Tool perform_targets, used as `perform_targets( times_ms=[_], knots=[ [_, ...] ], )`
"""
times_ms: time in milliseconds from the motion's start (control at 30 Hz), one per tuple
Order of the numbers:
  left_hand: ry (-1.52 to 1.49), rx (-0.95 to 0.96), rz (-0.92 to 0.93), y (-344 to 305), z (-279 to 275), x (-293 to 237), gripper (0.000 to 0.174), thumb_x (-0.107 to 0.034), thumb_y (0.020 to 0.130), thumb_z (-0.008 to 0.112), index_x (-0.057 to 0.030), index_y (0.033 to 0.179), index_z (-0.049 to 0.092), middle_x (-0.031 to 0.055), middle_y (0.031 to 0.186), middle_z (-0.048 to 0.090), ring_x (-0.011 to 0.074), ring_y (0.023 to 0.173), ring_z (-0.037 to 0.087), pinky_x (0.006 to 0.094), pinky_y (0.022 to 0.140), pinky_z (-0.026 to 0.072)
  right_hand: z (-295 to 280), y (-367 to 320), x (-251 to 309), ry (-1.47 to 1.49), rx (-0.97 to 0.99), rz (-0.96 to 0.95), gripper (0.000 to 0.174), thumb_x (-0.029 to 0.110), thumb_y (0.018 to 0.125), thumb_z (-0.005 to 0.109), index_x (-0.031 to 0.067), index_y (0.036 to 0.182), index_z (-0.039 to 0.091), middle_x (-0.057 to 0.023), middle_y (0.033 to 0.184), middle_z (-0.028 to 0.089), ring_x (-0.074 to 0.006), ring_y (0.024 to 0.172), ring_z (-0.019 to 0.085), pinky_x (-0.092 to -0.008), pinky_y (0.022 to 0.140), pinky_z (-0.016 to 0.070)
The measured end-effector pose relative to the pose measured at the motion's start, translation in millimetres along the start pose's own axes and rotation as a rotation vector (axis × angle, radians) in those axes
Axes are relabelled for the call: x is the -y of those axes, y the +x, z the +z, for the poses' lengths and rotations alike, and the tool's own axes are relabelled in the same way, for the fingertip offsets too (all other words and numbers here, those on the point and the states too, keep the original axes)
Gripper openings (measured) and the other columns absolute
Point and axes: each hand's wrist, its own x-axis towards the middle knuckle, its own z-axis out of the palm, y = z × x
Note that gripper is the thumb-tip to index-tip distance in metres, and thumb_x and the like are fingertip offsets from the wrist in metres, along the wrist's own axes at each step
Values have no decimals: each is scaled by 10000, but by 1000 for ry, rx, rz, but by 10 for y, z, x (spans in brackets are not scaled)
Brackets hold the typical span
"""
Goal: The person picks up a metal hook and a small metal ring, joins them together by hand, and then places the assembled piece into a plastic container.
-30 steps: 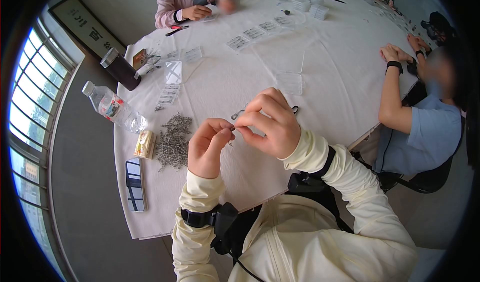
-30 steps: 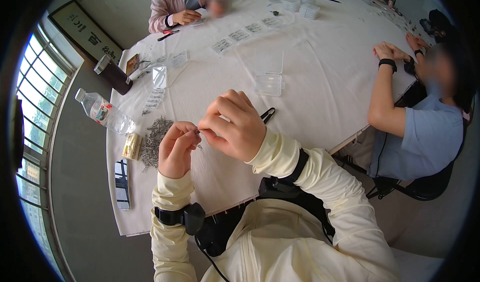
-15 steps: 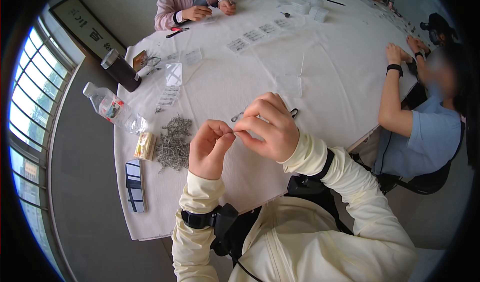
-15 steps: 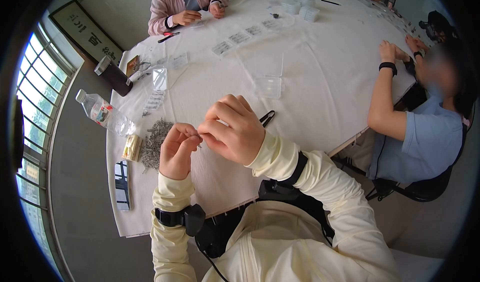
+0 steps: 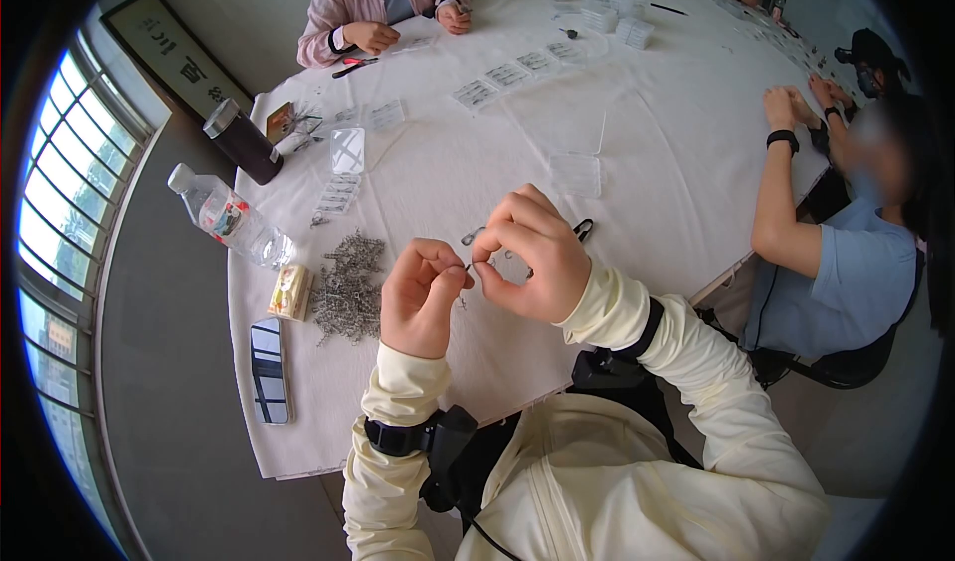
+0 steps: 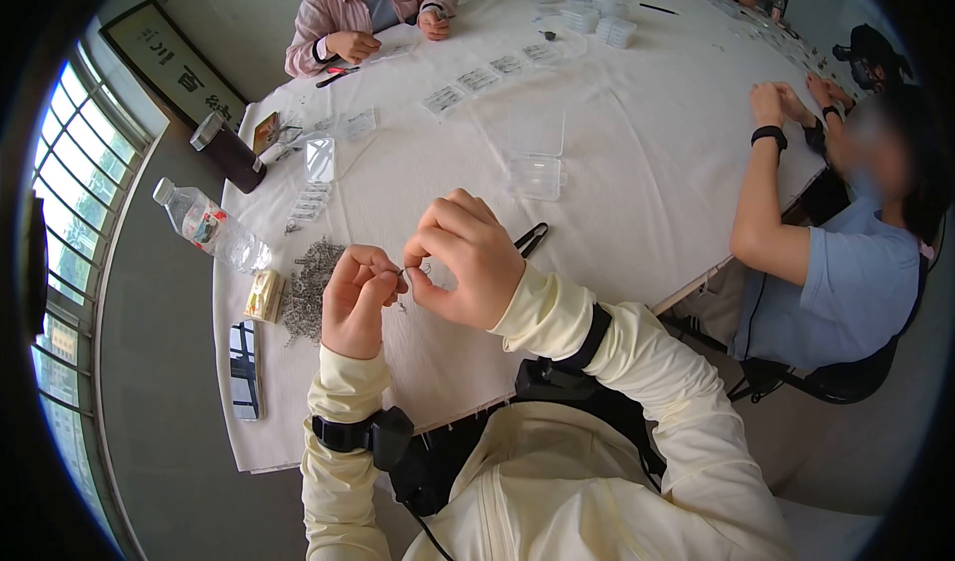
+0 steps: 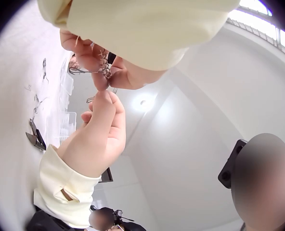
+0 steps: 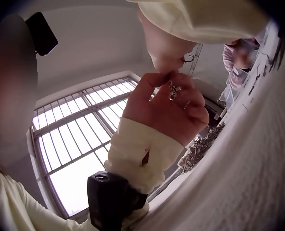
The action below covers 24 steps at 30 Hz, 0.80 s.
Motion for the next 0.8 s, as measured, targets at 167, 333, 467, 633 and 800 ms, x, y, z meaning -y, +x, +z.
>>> perform_targets(
  times_ms=[167, 333, 467, 633, 800],
  knots=[
    [14, -6, -17, -1, 20, -27, 57, 12, 927, 559, 2, 982, 549, 14, 891, 587, 89, 840, 575, 246, 760, 470, 11, 1, 7, 179, 50, 99, 131, 26, 695, 716, 74, 786, 636, -24, 822, 541, -217, 822, 527, -341, 750, 457],
    [57, 10, -6, -2, -3, -2, 57, 10, 926, 565, 2, 980, 548, 19, 909, 601, 85, 833, 587, 240, 748, 474, 13, 13, 23, 152, 31, 79, 138, 8, 694, 722, 74, 785, 643, -18, 825, 547, -212, 816, 530, -338, 729, 463],
    [70, 28, 4, -5, -34, 16, 54, 10, 919, 562, 0, 969, 544, 23, 909, 605, 87, 831, 589, 238, 762, 476, 13, 14, 25, 134, 28, 66, 138, 10, 699, 729, 81, 782, 643, -9, 826, 550, -207, 808, 531, -335, 733, 456],
    [57, 16, -9, -12, -24, -12, 58, 15, 912, 549, 1, 967, 538, 30, 904, 601, 104, 839, 594, 257, 779, 482, 7, 22, 28, 112, 3, 70, 138, 16, 702, 733, 86, 781, 643, -4, 825, 552, -204, 799, 529, -334, 732, 452],
    [45, 32, -8, -7, -21, -10, 67, 20, 912, 542, 2, 977, 538, 37, 906, 600, 116, 842, 593, 273, 784, 486, 9, 20, 19, 114, -4, 79, 137, 19, 705, 735, 87, 779, 642, 0, 823, 551, -200, 796, 527, -332, 731, 451]
  ],
)
